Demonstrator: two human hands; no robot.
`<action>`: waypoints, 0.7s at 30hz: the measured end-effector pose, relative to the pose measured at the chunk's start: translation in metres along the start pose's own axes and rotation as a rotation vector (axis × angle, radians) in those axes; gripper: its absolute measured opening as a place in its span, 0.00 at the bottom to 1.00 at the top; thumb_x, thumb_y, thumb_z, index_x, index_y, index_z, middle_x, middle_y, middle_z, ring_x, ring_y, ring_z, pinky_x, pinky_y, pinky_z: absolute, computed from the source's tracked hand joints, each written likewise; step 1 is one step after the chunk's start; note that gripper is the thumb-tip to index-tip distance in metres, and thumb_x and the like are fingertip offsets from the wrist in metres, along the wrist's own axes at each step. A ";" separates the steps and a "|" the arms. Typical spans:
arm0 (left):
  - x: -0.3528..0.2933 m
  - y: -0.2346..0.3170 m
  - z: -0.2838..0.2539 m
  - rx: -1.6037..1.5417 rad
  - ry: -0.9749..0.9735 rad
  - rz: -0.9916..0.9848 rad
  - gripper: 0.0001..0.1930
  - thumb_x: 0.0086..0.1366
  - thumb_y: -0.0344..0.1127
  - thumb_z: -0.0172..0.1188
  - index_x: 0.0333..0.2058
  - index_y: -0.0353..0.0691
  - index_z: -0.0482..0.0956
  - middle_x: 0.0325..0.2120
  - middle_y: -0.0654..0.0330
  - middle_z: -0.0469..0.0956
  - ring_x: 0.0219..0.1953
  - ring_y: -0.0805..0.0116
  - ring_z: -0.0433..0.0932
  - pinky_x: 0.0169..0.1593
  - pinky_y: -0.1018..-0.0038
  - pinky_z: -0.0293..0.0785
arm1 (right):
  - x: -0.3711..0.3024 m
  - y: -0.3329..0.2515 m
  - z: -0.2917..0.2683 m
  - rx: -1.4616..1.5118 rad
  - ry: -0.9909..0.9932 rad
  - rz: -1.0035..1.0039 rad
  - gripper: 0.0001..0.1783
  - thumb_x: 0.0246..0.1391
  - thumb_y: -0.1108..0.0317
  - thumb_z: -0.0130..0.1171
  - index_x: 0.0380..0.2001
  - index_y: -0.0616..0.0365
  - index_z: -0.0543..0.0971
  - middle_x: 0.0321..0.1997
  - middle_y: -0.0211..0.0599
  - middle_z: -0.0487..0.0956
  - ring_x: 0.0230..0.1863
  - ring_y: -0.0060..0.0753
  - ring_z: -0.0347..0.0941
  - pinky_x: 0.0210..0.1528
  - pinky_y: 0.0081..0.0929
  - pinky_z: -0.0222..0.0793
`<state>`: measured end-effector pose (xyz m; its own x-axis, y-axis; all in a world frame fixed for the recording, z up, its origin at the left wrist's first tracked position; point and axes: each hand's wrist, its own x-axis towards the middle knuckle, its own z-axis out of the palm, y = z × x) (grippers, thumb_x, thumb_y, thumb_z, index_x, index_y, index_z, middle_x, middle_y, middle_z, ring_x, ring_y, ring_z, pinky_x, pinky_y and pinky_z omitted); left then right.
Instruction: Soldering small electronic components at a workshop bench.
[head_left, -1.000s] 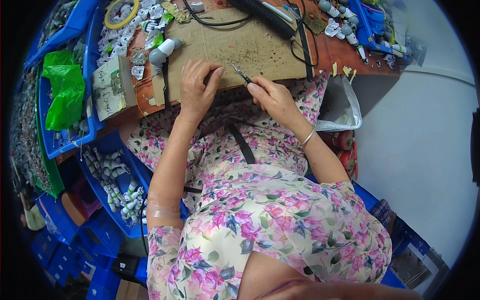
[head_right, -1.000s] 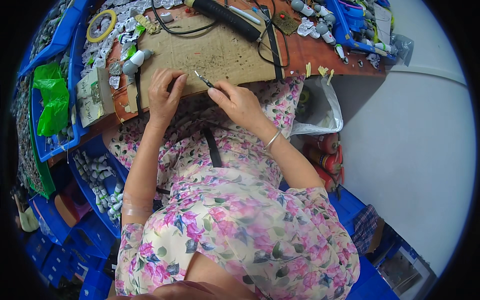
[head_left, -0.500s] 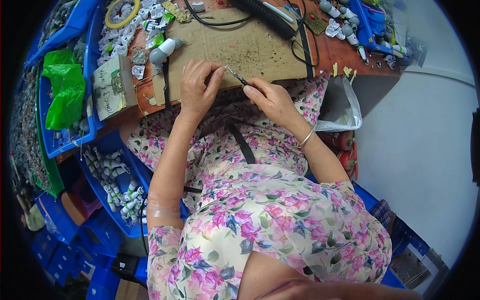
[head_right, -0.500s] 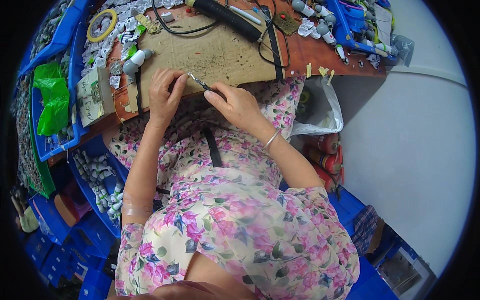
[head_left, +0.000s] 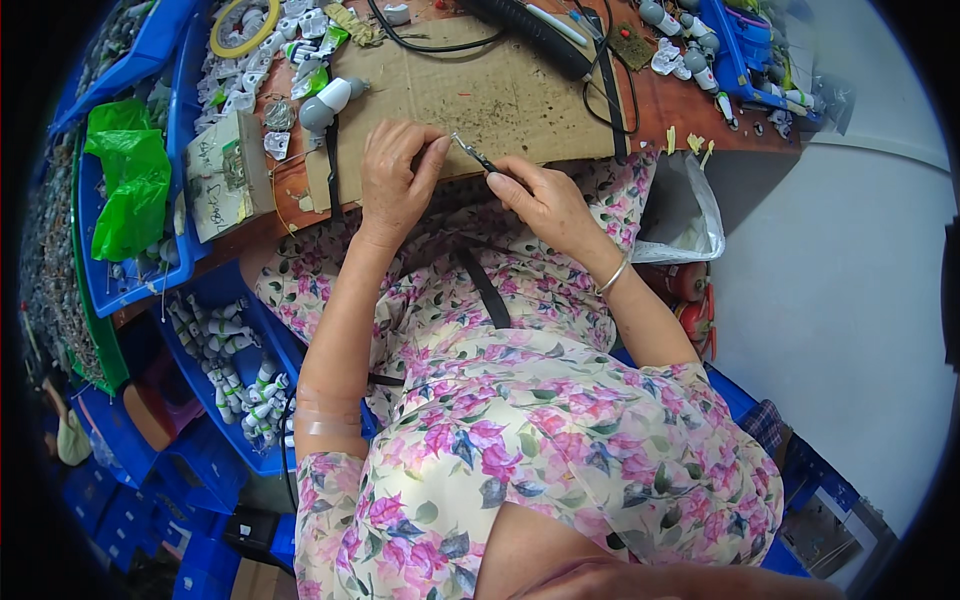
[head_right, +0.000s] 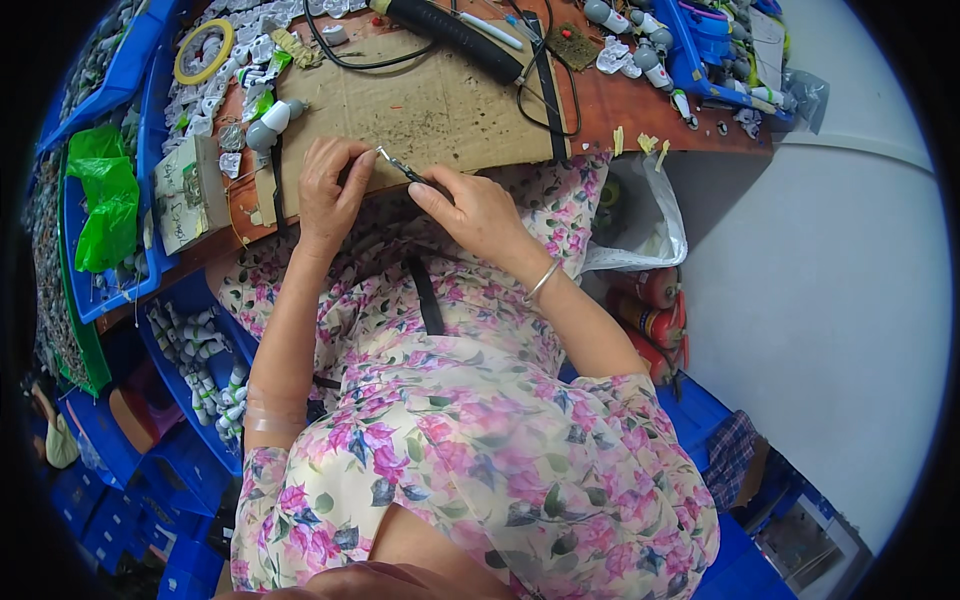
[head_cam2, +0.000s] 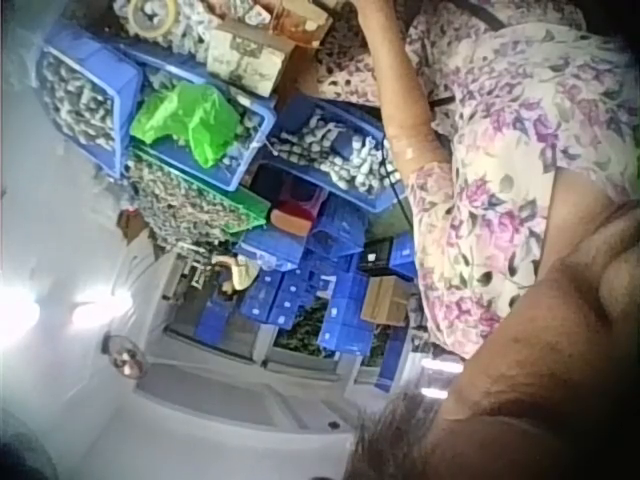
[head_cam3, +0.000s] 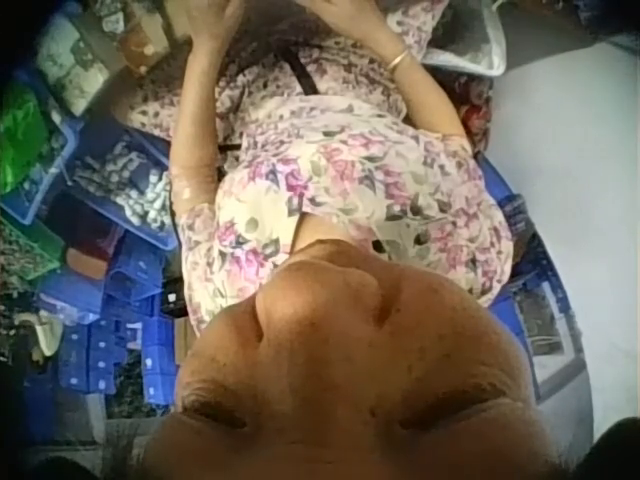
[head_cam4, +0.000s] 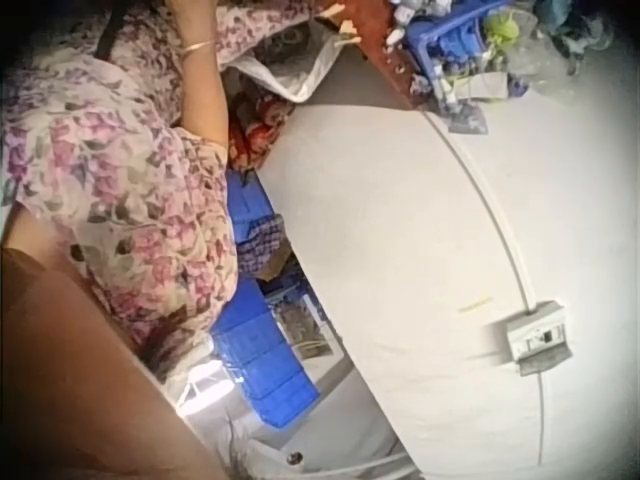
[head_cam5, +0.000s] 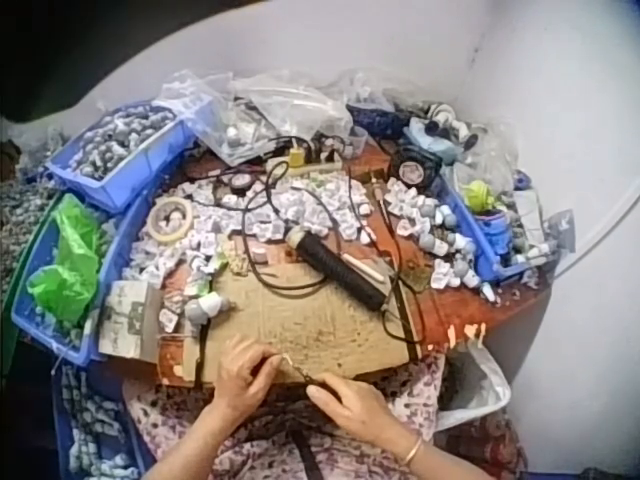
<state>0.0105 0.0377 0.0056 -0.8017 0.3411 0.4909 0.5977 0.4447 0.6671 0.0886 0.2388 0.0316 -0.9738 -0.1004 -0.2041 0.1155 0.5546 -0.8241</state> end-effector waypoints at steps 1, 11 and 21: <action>0.000 -0.001 0.000 -0.001 0.007 0.007 0.06 0.63 0.33 0.63 0.30 0.39 0.78 0.26 0.59 0.76 0.31 0.56 0.72 0.39 0.64 0.65 | 0.000 0.000 0.000 0.000 0.000 0.001 0.24 0.66 0.48 0.52 0.45 0.62 0.78 0.25 0.37 0.79 0.28 0.32 0.76 0.33 0.31 0.69; 0.001 -0.001 -0.001 -0.014 0.002 -0.003 0.06 0.63 0.34 0.63 0.30 0.39 0.78 0.26 0.59 0.76 0.31 0.56 0.72 0.39 0.64 0.65 | 0.001 0.000 0.000 0.003 0.013 -0.006 0.23 0.66 0.50 0.53 0.45 0.62 0.78 0.24 0.37 0.78 0.28 0.31 0.76 0.33 0.30 0.69; 0.001 0.003 -0.003 0.000 -0.019 -0.004 0.06 0.64 0.33 0.62 0.31 0.37 0.78 0.26 0.57 0.76 0.32 0.56 0.72 0.39 0.65 0.66 | -0.001 0.001 0.002 -0.039 0.047 -0.029 0.22 0.65 0.51 0.53 0.45 0.62 0.79 0.24 0.41 0.77 0.28 0.38 0.76 0.34 0.33 0.69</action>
<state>0.0116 0.0366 0.0095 -0.8037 0.3551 0.4776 0.5946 0.4463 0.6688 0.0899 0.2376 0.0303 -0.9848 -0.0785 -0.1547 0.0804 0.5837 -0.8080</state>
